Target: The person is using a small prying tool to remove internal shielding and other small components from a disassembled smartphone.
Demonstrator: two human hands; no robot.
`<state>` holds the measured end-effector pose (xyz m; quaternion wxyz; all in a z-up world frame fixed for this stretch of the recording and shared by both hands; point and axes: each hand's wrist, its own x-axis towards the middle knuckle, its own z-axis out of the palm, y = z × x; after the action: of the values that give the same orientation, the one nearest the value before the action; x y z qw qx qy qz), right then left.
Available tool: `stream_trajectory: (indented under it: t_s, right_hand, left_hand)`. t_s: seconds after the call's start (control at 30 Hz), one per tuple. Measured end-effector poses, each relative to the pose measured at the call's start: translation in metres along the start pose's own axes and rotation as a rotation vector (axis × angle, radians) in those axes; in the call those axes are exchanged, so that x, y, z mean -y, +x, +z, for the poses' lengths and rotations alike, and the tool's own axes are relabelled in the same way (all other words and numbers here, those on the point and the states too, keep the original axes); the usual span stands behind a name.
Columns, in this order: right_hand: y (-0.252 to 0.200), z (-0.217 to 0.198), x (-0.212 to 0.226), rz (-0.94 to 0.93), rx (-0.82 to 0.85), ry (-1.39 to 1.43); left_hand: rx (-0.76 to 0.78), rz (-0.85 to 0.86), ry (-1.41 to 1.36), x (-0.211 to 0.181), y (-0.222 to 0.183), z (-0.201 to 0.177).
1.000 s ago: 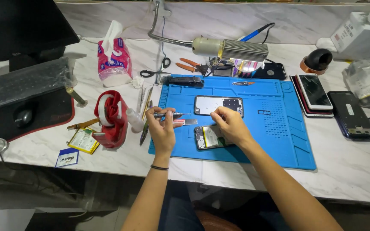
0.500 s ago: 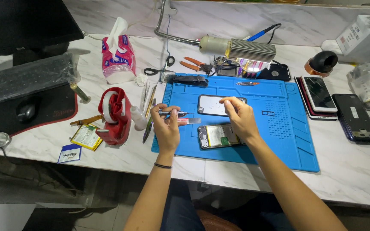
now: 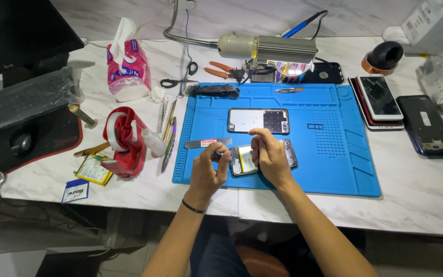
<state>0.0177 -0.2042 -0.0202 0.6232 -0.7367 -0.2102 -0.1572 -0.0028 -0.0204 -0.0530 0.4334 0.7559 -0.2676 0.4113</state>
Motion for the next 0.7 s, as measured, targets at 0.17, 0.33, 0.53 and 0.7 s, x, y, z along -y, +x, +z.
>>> stream_trajectory:
  t_s: [0.17, 0.33, 0.53, 0.7]
  right_hand:
    - [0.0, 0.0, 0.001, 0.001, -0.002, -0.003]
    - [0.0, 0.001, -0.002, -0.009, -0.003, 0.008]
    - [0.0, 0.001, -0.002, -0.019, -0.001, 0.0]
    - [-0.001, 0.001, 0.002, -0.02, 0.005, -0.029]
  left_hand:
    - [0.008, 0.023, 0.052, 0.002, -0.001, 0.001]
    - [0.026, 0.047, 0.048, -0.002, 0.005, -0.003]
    - [0.059, 0.067, 0.059, -0.007, 0.011, -0.007]
    - [0.295, -0.155, -0.081, -0.04, 0.041, -0.028]
